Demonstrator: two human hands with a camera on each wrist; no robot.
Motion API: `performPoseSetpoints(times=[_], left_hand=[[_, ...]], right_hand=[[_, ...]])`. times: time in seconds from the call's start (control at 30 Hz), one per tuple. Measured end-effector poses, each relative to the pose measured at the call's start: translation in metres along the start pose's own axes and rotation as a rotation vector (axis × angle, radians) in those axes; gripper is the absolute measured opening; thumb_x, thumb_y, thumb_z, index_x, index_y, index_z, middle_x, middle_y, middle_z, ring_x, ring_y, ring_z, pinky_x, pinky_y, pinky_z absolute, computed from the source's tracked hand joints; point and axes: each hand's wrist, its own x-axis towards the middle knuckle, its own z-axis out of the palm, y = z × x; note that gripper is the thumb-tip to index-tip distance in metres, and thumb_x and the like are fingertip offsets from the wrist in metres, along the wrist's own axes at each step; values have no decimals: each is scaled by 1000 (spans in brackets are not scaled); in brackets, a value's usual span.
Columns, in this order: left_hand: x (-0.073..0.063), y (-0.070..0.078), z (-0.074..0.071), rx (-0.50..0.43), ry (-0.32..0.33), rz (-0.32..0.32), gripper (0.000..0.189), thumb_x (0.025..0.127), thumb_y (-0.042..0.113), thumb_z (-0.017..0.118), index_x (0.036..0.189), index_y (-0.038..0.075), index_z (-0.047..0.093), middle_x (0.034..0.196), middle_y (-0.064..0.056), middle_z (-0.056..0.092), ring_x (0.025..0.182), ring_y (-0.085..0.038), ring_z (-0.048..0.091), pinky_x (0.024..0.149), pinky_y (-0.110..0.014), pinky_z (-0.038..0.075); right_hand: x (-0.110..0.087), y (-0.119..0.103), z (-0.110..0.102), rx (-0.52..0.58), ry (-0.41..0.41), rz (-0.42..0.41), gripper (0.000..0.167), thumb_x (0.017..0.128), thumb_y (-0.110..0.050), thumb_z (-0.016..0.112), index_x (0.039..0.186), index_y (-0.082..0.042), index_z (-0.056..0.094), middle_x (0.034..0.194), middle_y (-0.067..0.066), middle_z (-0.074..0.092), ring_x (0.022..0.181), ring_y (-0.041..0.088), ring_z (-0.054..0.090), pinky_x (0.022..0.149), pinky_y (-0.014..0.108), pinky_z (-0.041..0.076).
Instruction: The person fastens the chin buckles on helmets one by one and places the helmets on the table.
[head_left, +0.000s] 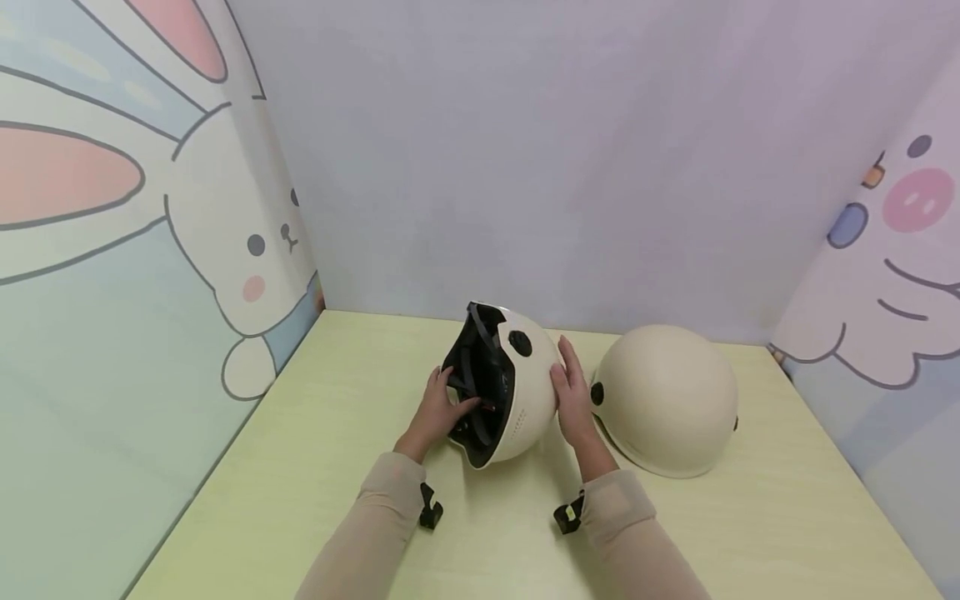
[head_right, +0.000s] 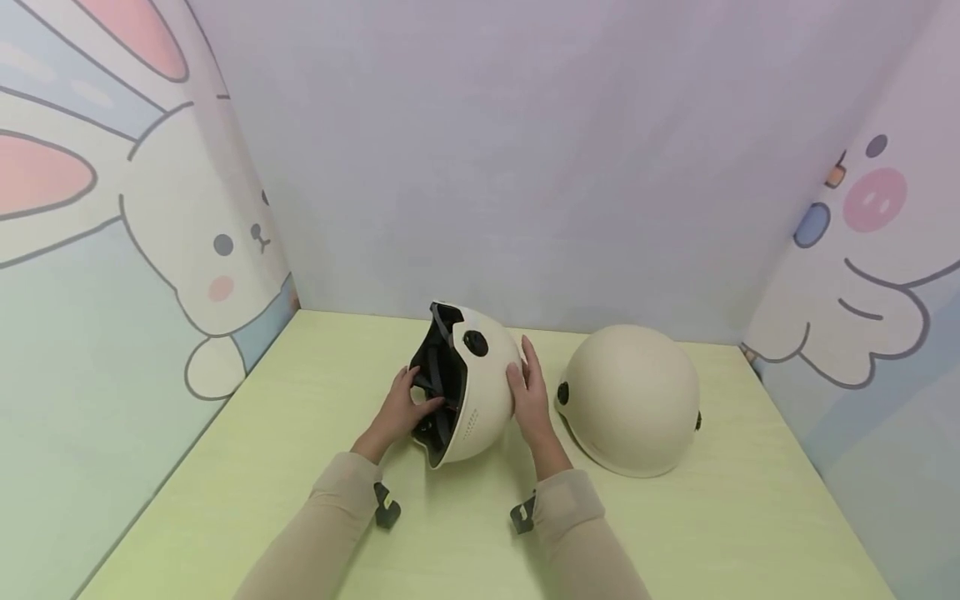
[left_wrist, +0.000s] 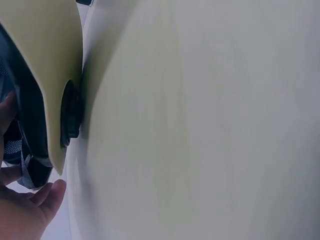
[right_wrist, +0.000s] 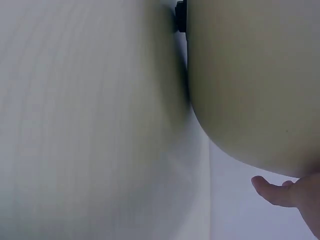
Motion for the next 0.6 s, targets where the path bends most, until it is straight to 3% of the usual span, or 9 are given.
performPoseSetpoints(times=[0.2, 0.33, 0.4, 0.5, 0.6], left_hand=[[-4, 1, -5, 18, -24, -6, 86, 88, 33, 74, 151, -1, 27, 155, -31, 11, 140, -46, 19, 107, -56, 28], [-10, 10, -15, 10, -32, 24, 88, 90, 30, 72, 155, 3, 18, 156, -29, 5, 141, -47, 15, 106, -58, 26], [-13, 25, -22, -28, -1, 69, 83, 92, 25, 68, 155, 5, 17, 157, -26, 7, 141, -44, 17, 107, -57, 26], [-18, 60, -31, -144, 45, 178, 70, 98, 20, 59, 155, 7, 20, 155, -23, 16, 135, -41, 32, 103, -55, 33], [-26, 103, -41, -159, 23, 234, 63, 101, 33, 53, 155, 17, 25, 150, -22, 26, 119, -36, 51, 94, -50, 44]], right_hand=[[-2, 7, 8, 136, -14, -28, 57, 107, -28, 31, 156, -5, 14, 159, 14, 15, 144, 25, 14, 114, 42, 10], [-3, 8, 13, 130, 22, -32, 55, 108, -26, 29, 156, -4, 16, 159, 13, 18, 144, 23, 15, 114, 40, 10], [-4, 7, 15, 128, 36, -32, 53, 108, -23, 27, 155, -3, 17, 159, 14, 17, 144, 24, 14, 114, 40, 9], [-5, 7, 17, 129, 54, -26, 52, 108, -22, 25, 155, -2, 16, 159, 14, 16, 144, 24, 14, 114, 41, 9], [-7, 7, 22, 136, 61, -14, 52, 108, -24, 25, 156, -4, 16, 159, 12, 17, 144, 23, 16, 114, 41, 12]])
